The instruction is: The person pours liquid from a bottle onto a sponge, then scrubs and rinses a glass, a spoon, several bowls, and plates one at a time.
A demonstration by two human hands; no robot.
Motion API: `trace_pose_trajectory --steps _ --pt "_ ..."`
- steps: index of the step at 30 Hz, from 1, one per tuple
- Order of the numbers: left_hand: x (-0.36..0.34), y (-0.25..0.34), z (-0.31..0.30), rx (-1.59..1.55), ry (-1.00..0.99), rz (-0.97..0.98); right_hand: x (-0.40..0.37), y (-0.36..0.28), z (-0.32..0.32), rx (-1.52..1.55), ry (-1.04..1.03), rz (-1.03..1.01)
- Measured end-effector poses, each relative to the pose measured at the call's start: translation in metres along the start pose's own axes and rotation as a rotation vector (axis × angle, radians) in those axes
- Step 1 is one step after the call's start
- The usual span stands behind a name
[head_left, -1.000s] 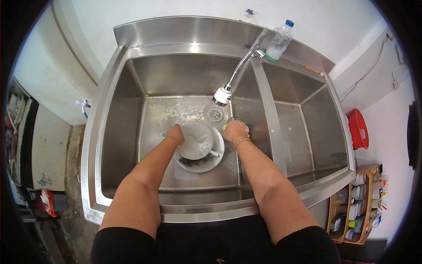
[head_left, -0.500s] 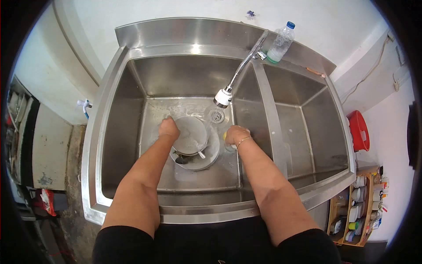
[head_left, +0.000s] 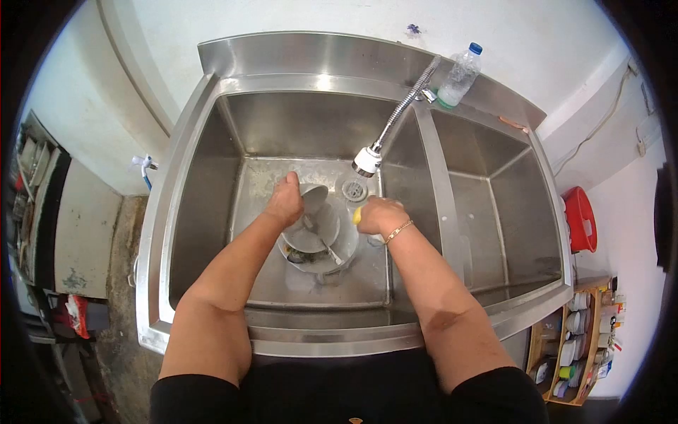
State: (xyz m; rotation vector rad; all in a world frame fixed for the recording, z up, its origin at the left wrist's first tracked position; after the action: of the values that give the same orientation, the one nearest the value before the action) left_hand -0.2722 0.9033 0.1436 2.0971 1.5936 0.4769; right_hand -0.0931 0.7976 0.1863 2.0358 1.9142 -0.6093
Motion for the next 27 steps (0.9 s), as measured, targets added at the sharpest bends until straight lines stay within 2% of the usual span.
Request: trace_pose_trajectory --steps 2,4,5,7,8,9,10,11,12,13,15,16,17,18,19,21,22,23,24,27 --pt "-0.008 0.010 -0.012 0.012 0.022 0.030 0.001 -0.012 0.001 0.049 -0.012 -0.083" --pt "-0.018 0.023 -0.028 0.026 0.049 0.057 0.000 -0.036 0.003 0.460 -0.129 -0.280" --pt "-0.022 0.024 -0.035 0.018 0.107 -0.006 0.010 -0.040 0.016 0.459 -0.127 -0.283" --pt "-0.023 0.024 -0.039 0.006 0.172 -0.072 0.031 -0.044 0.030 1.326 0.198 -0.201" --pt "-0.020 0.014 -0.035 -0.085 0.144 -0.248 0.031 -0.043 0.028 1.307 0.309 -0.106" --pt "-0.020 0.005 -0.032 -0.177 0.114 -0.424 0.037 -0.052 0.030 1.306 0.309 -0.113" --pt "-0.023 0.004 -0.035 -0.176 0.121 -0.424 0.049 -0.057 0.040 1.491 0.406 -0.010" --pt "-0.031 -0.003 -0.026 -0.528 -0.052 -0.596 0.060 -0.061 0.050 1.674 0.505 0.098" --pt "-0.040 -0.005 -0.015 -0.882 -0.235 -0.755 0.069 -0.068 0.056 1.476 0.594 0.062" --pt "-0.042 -0.012 -0.007 -0.885 -0.232 -0.753 0.063 -0.083 0.058 1.474 0.597 0.058" --pt "-0.030 -0.036 0.031 -1.158 -0.300 -0.670 0.047 -0.114 0.052 1.006 0.644 -0.154" --pt "-0.025 -0.039 0.032 -1.254 -0.274 -0.674 0.045 -0.105 0.064 1.007 0.643 -0.155" --pt "-0.026 -0.046 0.033 -1.254 -0.273 -0.672 0.041 -0.098 0.068 0.861 0.633 -0.438" --pt "-0.038 -0.035 0.016 -1.226 -0.363 -0.705 0.033 -0.095 0.069 0.695 0.614 -0.719" --pt "-0.048 -0.028 0.008 -1.197 -0.452 -0.736 0.026 -0.084 0.069 0.688 0.615 -0.727" --pt "-0.045 -0.032 0.029 -1.091 -0.413 -0.723 0.016 -0.069 0.070 0.287 0.618 -0.603" --pt "-0.042 -0.030 0.050 -1.147 -0.569 -0.714 0.013 -0.078 0.063 0.284 0.619 -0.601" --pt "-0.039 -0.029 0.068 -1.199 -0.725 -0.702 0.012 -0.088 0.050 0.460 0.753 -0.566" --pt "-0.049 -0.006 0.049 -1.186 -0.829 -0.619 0.012 -0.089 0.040 0.638 0.886 -0.527" --pt "-0.046 -0.006 0.038 -1.104 -0.770 -0.617 0.019 -0.084 0.032 0.497 0.781 -0.537"
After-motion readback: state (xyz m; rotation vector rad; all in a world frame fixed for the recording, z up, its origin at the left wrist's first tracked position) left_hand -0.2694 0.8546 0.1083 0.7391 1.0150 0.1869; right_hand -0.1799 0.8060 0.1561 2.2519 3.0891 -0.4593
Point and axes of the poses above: each hand's wrist, its own x-axis towards the middle knuckle, its own z-axis out of the palm, y = z × x, the point moved 5 cm from there along x, towards the middle knuckle, and after that the axes turned 11 degrees about -z, right-handed, at the moved point
